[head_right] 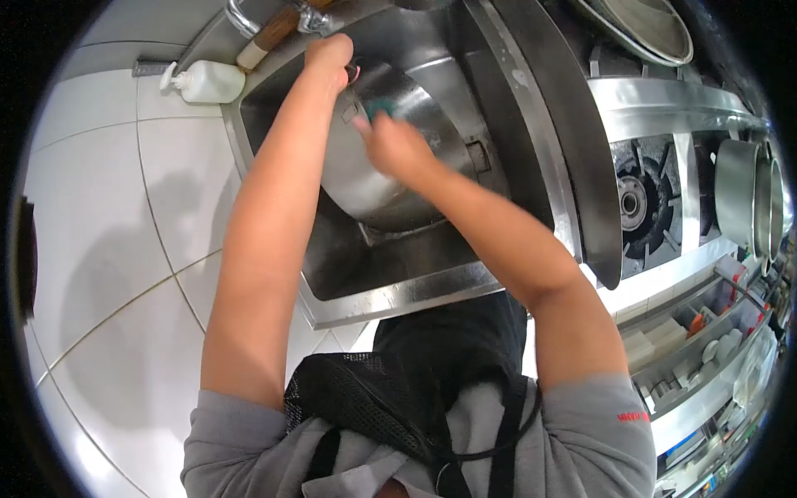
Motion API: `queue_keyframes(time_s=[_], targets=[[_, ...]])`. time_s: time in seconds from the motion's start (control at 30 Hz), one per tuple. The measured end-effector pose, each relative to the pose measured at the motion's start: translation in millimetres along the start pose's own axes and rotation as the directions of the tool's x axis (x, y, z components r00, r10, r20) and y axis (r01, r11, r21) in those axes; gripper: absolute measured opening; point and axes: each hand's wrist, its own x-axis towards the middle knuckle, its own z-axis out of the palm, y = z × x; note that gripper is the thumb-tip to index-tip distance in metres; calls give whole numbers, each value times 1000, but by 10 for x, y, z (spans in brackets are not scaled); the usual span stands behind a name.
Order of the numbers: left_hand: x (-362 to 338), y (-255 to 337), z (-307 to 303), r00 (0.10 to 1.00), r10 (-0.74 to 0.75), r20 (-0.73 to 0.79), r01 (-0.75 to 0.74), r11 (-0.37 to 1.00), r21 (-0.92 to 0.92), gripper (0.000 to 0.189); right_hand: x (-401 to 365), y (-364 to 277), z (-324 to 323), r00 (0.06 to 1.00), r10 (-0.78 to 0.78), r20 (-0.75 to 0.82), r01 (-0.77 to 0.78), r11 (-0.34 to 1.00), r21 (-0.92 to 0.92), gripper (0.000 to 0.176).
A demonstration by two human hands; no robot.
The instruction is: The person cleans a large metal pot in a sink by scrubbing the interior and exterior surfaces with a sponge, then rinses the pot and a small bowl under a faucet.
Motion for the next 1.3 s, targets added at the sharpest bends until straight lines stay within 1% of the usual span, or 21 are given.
queue_keyframes(time_s=[0.07,0.13,0.27,0.33,0.4,0.53,0.6,0.63,0.67,0.7,0.73,0.8,0.83,0.87,0.9,0.97,1.03,1.1,1.17,1.23,1.3], targets=[[-54,24,-4,999,-6,-39,7,1000,24,26,406,-217,-70,999,-4,50,2,999,48,50],[103,-28,-68,1000,24,6,-24,1000,-15,21,358,-188,-69,999,-10,48,8,1000,28,50],[182,-127,-218,996,56,62,-51,996,-79,18,-466,127,-129,995,-25,100,28,999,-29,50],[149,-103,-314,997,47,55,-44,997,-68,17,-924,484,-174,958,17,287,7,997,-82,52],[-46,-81,-365,994,47,100,-47,999,1,18,-1158,711,-264,878,2,478,106,974,-199,57],[-315,-83,-559,981,46,187,-66,993,100,22,-1302,1095,-333,803,-75,591,235,951,-200,61],[-399,-182,-752,967,61,249,-103,982,160,22,-1252,1272,-267,942,-6,336,-2,1000,23,57],[-442,-232,-843,945,68,320,-142,967,213,23,-1193,1129,-371,944,-11,328,0,999,32,57],[-507,-322,-959,930,119,347,-204,954,220,22,-1131,997,-484,931,180,318,-241,956,165,52],[-556,-430,-1091,912,167,375,-265,937,227,21,-1063,876,-552,871,359,336,-459,838,294,48],[-620,-508,-1224,906,167,389,-267,938,219,21,-988,866,-536,872,356,336,-459,834,306,48],[-777,-632,-1485,901,162,402,-271,935,229,21,-832,862,-461,938,323,127,-339,773,537,43],[-867,-680,-1600,890,109,443,-209,960,184,22,-760,844,-398,937,324,131,-341,764,548,43],[-941,-720,-1700,875,57,481,-141,980,140,25,-682,809,-316,980,175,-100,-92,830,551,42],[-1000,-734,-1768,878,52,476,-140,978,151,25,-608,759,-232,946,15,-325,156,855,495,41],[-1085,-747,-1853,861,-55,505,-69,972,223,28,-454,564,-136,874,-128,-469,326,870,370,39],[-1101,-784,-1839,865,-50,499,-61,977,205,19,-356,244,-63,797,-275,-538,434,880,193,37],[-1114,-863,-1771,896,13,444,-159,943,293,9,-176,21,34,674,-528,-516,625,781,17,40],[-1284,-833,-1564,919,28,392,-163,935,315,12,56,-169,301,612,-610,-503,709,705,8,30],[-1396,-806,-1439,933,66,354,-231,865,446,14,153,-94,311,648,-634,-422,685,728,-41,24],[-1468,-800,-1363,931,71,359,-232,874,427,15,267,28,277,679,-650,-342,664,742,-91,24]])
